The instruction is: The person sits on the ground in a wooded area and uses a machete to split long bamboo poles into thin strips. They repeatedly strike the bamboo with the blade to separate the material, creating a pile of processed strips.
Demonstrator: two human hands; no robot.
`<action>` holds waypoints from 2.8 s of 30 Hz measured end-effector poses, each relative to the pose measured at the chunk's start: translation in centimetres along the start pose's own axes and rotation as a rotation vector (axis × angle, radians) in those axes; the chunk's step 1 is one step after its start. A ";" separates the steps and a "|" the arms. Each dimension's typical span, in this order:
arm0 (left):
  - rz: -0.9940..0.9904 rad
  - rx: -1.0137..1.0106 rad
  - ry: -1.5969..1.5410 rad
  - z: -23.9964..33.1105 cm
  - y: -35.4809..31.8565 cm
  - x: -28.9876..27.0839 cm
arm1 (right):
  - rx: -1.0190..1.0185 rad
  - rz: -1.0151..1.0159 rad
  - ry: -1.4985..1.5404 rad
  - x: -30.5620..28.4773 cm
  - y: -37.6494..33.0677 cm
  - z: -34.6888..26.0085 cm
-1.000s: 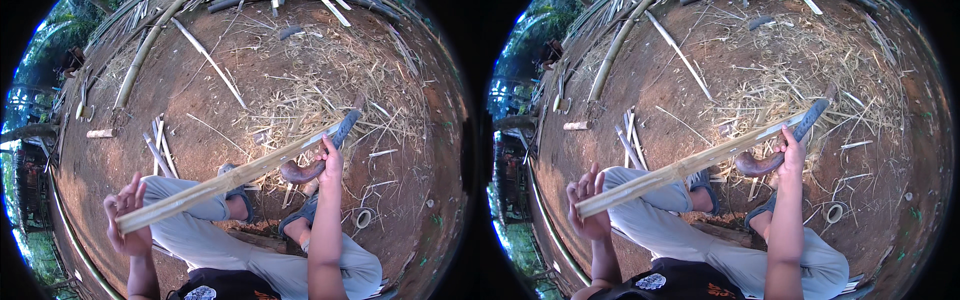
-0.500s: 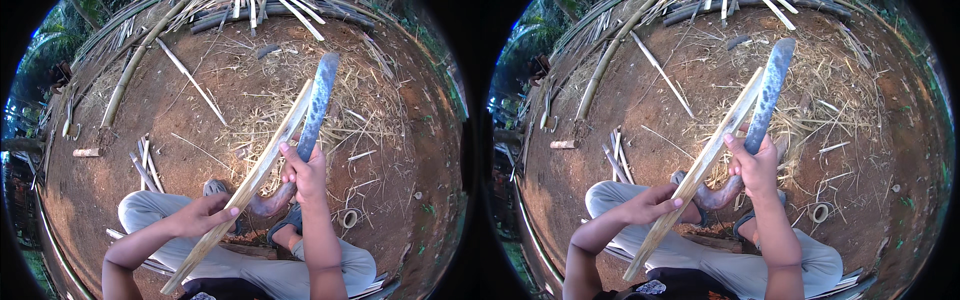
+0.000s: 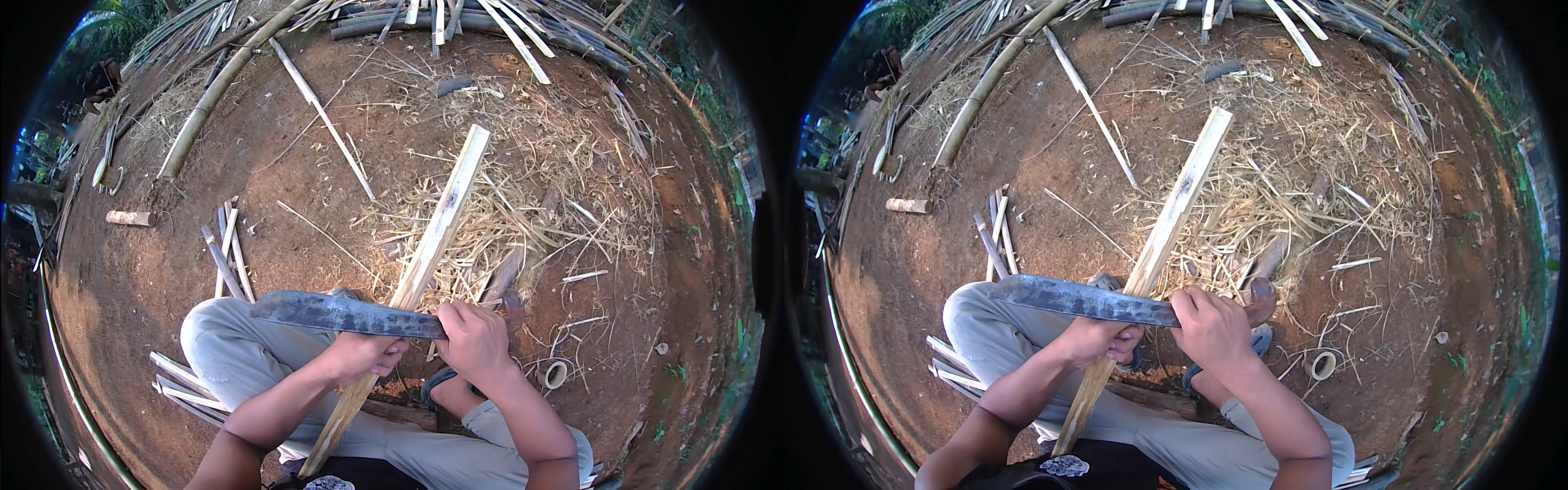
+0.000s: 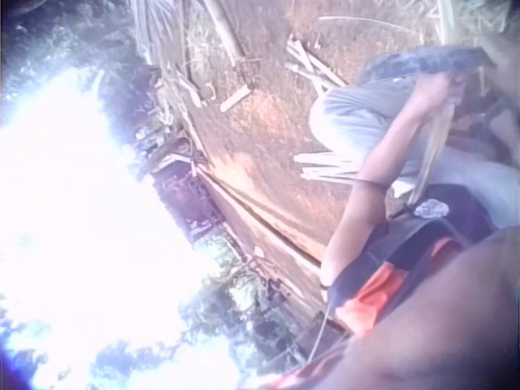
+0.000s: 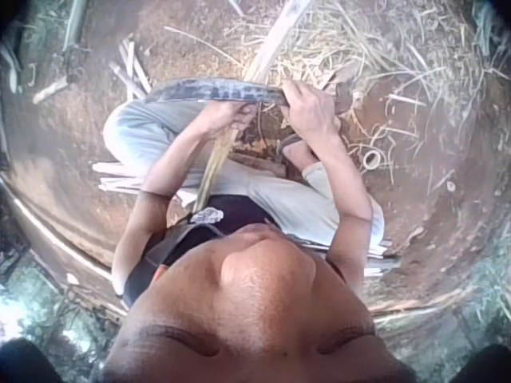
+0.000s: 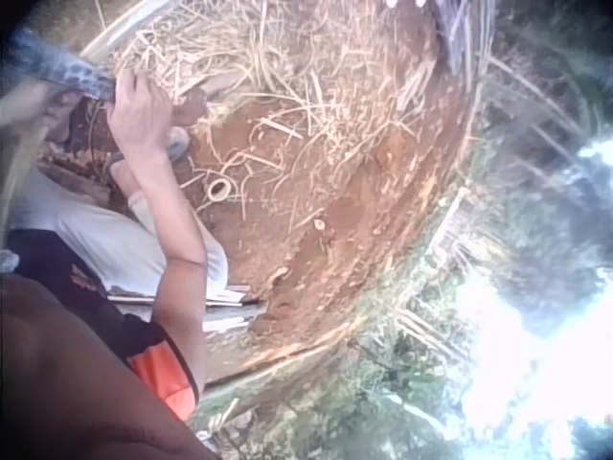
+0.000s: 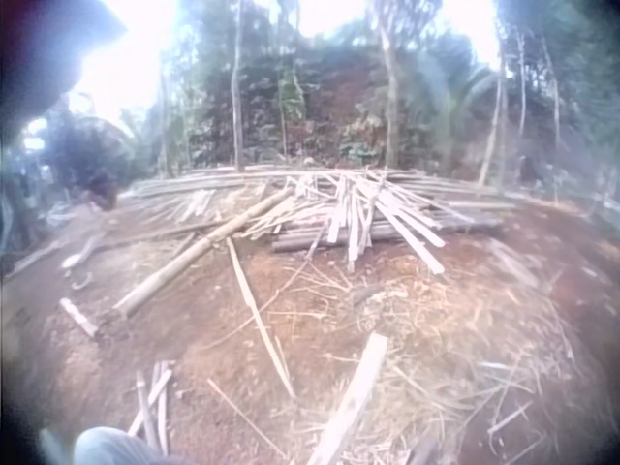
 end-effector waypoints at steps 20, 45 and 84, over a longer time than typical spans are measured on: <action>0.126 0.166 0.543 -0.6 0.8 2.0 | -0.048 -0.025 -0.199 2.2 1.7 3.9; -0.050 -0.054 -0.222 1.1 -0.2 1.9 | 0.535 -0.341 -0.140 7.9 -2.7 15.7; 0.180 0.314 0.652 -0.9 1.7 0.0 | 0.061 0.016 -0.067 4.2 1.0 5.5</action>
Point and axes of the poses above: each hand's wrist, its own y-axis towards the middle knuckle, its own x-axis out of the palm, z = x × y, the point moved 7 cm from there along y, towards the middle knuckle, and after that the axes turned 12 degrees about -y, right-handed, at the moved point
